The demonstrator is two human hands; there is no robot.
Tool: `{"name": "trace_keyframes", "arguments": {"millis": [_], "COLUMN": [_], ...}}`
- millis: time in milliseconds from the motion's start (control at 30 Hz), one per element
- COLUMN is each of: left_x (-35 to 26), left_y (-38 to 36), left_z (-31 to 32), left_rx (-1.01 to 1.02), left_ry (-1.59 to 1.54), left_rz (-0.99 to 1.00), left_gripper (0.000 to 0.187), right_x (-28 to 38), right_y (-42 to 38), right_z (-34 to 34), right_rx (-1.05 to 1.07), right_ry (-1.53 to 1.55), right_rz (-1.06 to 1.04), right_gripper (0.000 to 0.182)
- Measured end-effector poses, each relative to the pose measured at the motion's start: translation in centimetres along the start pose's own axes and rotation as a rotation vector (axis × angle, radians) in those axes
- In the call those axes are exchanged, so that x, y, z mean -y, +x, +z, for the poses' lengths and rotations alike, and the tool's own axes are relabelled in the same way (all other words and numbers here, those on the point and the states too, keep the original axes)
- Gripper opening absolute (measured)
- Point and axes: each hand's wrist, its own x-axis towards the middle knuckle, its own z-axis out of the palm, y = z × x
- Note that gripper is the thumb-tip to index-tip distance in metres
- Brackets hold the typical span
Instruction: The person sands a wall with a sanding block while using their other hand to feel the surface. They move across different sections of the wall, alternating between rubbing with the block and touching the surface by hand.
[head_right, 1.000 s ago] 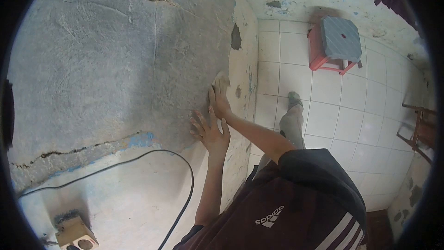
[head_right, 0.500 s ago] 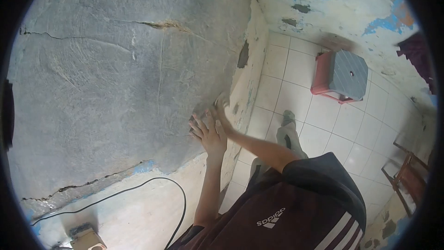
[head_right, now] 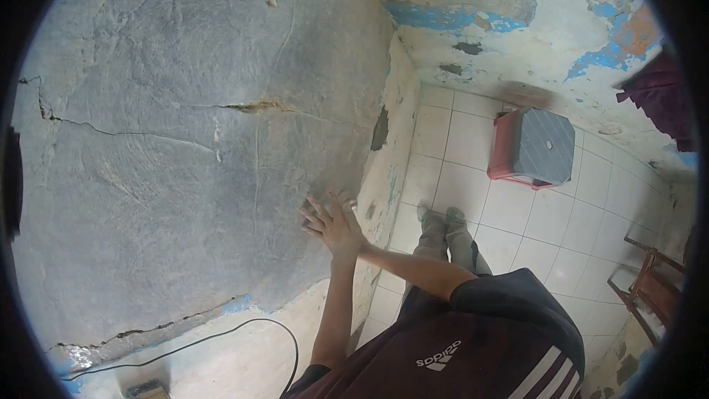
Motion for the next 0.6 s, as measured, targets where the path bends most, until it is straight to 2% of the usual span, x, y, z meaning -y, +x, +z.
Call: {"name": "trace_keyframes", "arguments": {"millis": [67, 133, 200, 233, 300, 333, 400, 433, 500, 600], "left_x": [-0.3, -1.7, -2.3, -2.7, -2.9, -3.1, -3.8, -4.0, -4.0, -4.2], "left_y": [0.3, 1.2, 2.6, 3.3, 4.4, 5.0, 6.1, 6.4, 7.2, 7.4], "left_z": [-0.4, -1.9, -2.6, -2.9, -3.0, -3.0, -2.8, -2.5, -1.9, -1.2], "left_rx": [-0.023, -0.107, -0.115, -0.114, -0.159, -0.147, -0.146, -0.147, -0.161, -0.089], "left_ry": [-0.026, -0.086, -0.093, -0.105, -0.099, -0.096, -0.107, -0.041, 0.035, 0.053], "left_rz": [0.015, 0.150, 0.165, 0.182, 0.223, 0.216, 0.213, 0.200, 0.190, 0.158], "left_gripper": [0.055, 0.056, 0.056, 0.057, 0.057, 0.058, 0.059, 0.058, 0.058, 0.059], "right_x": [-0.8, -1.2, 8.0, 8.4, 8.1, 6.9, 3.7, 7.2, 13.7, 11.5], "right_y": [1.0, 2.7, 8.8, 9.6, 9.9, 8.9, 4.7, 4.3, 4.7, 5.6], "right_z": [-0.6, -0.8, -3.5, -3.9, -4.8, -4.1, -1.8, -0.6, 2.3, 2.1], "right_rx": [0.034, 0.078, -0.192, -0.188, -0.083, -0.087, -0.098, -0.095, -0.040, -0.030], "right_ry": [-0.045, -0.092, -0.064, -0.068, -0.335, -0.342, 0.017, 0.008, 1.286, 1.316], "right_rz": [0.031, 0.059, 0.386, 0.379, 0.187, 0.181, -0.002, -0.008, 0.099, 0.140], "right_gripper": [0.060, 0.059, 0.057, 0.057, 0.057, 0.057, 0.069, 0.069, 0.071, 0.069]}}
